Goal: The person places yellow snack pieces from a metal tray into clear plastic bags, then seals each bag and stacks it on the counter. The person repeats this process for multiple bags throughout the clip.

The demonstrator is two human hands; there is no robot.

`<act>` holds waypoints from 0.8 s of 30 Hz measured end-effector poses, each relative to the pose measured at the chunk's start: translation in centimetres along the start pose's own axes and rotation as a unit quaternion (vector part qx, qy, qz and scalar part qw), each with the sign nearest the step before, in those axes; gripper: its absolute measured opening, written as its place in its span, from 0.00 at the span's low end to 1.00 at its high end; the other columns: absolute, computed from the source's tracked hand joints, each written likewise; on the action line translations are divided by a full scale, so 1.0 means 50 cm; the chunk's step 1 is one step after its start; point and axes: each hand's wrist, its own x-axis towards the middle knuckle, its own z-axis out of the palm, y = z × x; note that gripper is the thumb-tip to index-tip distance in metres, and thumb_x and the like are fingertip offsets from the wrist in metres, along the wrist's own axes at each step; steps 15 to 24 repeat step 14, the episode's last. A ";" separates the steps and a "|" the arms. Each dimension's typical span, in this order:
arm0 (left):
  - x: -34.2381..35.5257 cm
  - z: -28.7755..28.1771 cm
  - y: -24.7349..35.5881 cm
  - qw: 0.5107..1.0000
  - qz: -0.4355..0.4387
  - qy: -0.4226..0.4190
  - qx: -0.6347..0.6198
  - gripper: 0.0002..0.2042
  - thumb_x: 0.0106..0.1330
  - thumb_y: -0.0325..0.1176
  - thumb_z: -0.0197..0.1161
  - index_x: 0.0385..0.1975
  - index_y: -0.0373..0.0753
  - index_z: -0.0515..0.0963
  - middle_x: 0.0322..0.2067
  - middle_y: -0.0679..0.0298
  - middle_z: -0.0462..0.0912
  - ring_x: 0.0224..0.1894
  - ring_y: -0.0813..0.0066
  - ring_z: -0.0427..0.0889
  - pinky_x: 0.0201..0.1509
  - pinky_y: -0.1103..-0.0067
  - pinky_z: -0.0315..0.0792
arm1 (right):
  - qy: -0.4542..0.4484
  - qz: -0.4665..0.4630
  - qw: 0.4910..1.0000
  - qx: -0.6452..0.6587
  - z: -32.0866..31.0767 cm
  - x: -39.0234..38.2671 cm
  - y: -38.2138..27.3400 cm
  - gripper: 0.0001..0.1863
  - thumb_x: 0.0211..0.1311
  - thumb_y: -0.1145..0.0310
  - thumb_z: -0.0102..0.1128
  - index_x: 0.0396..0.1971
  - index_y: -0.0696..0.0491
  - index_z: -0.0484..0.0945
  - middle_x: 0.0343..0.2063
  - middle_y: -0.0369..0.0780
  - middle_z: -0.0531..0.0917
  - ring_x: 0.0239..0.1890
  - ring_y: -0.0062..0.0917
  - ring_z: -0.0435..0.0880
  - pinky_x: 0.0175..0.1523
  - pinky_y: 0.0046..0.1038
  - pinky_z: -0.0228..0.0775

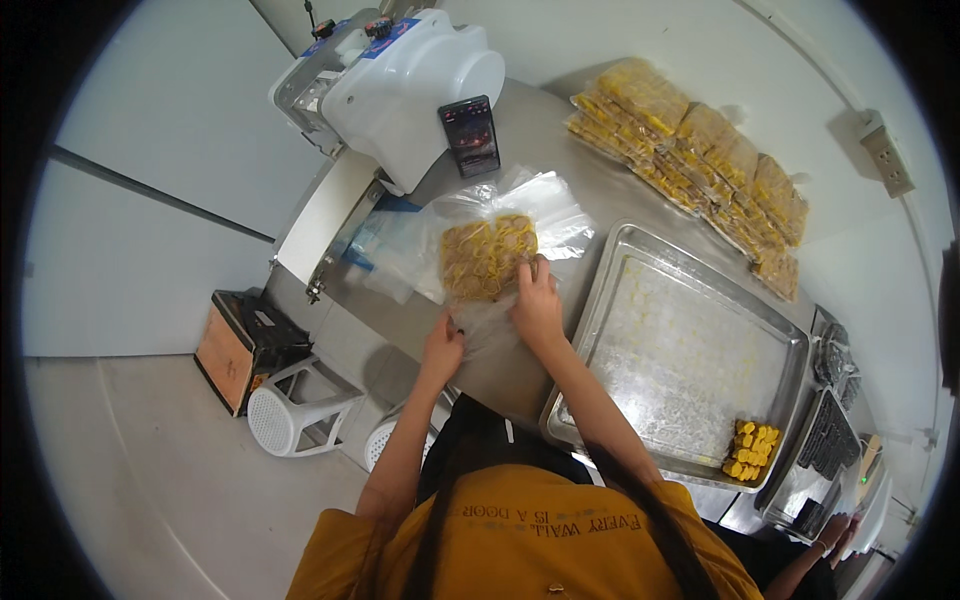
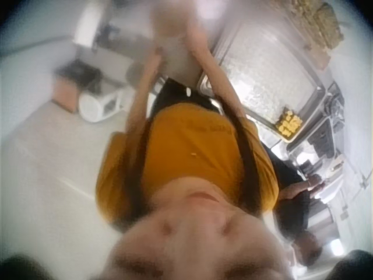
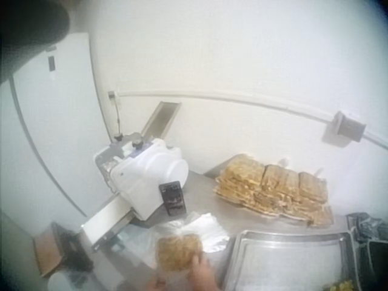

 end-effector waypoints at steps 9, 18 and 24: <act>0.089 -0.051 0.100 0.978 0.187 0.036 0.082 0.41 0.42 0.29 0.69 0.60 0.35 0.55 0.54 0.49 0.63 0.53 0.54 0.68 0.55 0.71 0.66 | -0.088 -0.095 0.978 0.164 -0.030 0.093 0.080 0.52 0.28 0.83 0.53 0.64 0.55 0.43 0.63 0.55 0.47 0.66 0.45 0.47 0.67 0.30 0.46; 0.090 -0.047 0.145 0.985 0.080 0.050 0.143 0.47 0.40 0.32 0.71 0.62 0.35 0.49 0.58 0.48 0.59 0.58 0.54 0.63 0.60 0.70 0.61 | -0.108 -0.086 0.982 0.127 -0.023 0.111 0.071 0.52 0.30 0.85 0.49 0.65 0.54 0.39 0.63 0.51 0.49 0.66 0.40 0.48 0.67 0.29 0.45; 0.090 -0.047 0.145 0.985 0.080 0.050 0.143 0.47 0.40 0.32 0.71 0.62 0.35 0.49 0.58 0.48 0.59 0.58 0.54 0.63 0.60 0.70 0.61 | -0.108 -0.086 0.982 0.127 -0.023 0.111 0.071 0.52 0.30 0.85 0.49 0.65 0.54 0.39 0.63 0.51 0.49 0.66 0.40 0.48 0.67 0.29 0.45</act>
